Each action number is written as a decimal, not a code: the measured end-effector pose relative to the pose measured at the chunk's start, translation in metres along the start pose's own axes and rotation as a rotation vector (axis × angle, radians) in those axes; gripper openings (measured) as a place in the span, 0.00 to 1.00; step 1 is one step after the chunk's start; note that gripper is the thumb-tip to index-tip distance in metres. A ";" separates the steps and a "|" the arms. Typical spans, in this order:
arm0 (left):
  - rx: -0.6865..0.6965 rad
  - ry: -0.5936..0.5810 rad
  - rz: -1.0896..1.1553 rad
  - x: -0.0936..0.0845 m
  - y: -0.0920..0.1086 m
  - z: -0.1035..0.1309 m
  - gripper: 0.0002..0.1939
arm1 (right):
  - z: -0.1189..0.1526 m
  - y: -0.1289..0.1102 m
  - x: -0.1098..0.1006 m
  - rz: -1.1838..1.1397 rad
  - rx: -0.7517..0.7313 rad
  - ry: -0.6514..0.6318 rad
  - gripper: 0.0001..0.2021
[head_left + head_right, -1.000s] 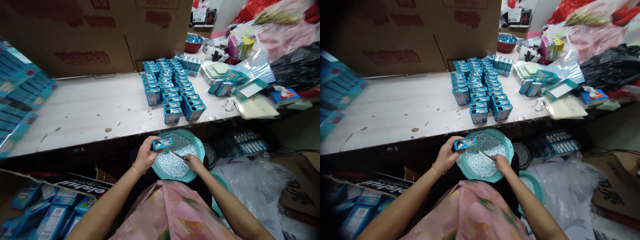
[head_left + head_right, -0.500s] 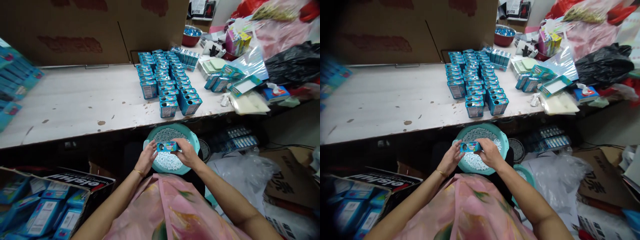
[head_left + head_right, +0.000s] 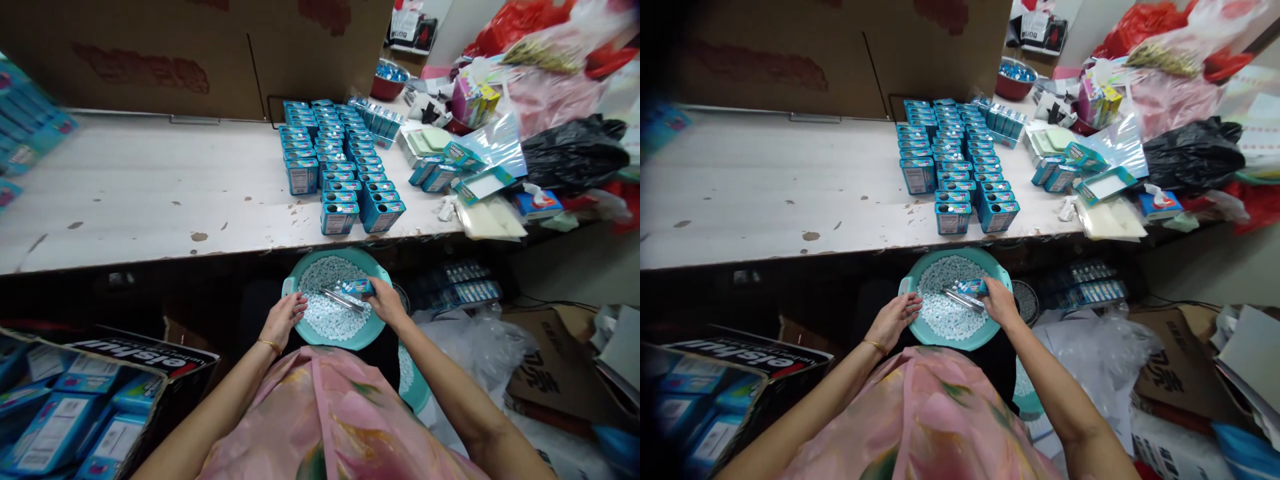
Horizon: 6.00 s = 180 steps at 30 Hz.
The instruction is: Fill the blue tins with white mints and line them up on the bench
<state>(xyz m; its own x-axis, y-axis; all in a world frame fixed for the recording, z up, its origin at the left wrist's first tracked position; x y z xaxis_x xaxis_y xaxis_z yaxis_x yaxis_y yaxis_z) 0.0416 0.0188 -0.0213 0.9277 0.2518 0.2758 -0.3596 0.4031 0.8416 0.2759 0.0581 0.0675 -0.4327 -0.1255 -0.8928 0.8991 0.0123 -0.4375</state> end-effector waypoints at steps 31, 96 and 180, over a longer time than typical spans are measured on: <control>0.887 -0.034 -0.605 0.042 0.219 -0.088 0.17 | 0.006 -0.017 -0.011 -0.837 0.112 0.027 0.14; 0.441 -0.395 -1.210 -0.077 0.052 0.053 0.37 | -0.017 0.020 0.110 0.559 0.061 -0.299 0.16; 0.687 -0.206 -0.710 0.017 0.057 -0.020 0.27 | 0.014 0.015 0.115 0.205 0.013 -0.611 0.17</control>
<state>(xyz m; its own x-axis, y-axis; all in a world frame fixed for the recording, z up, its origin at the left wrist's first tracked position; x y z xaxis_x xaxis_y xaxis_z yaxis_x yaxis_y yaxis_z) 0.0352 0.0635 0.0221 0.9272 -0.0327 -0.3732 0.3588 -0.2097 0.9096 0.2409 0.0300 -0.0404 -0.1400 -0.6645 -0.7341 0.9619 0.0845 -0.2599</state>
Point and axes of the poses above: each hand's wrist, its own z-axis away from the middle knuckle, its own x-axis out of the palm, y = z × x, the point moved 10 cm from there along -z, towards the middle knuckle, and after that the axes turned 11 degrees about x, right-handed, at the moved point
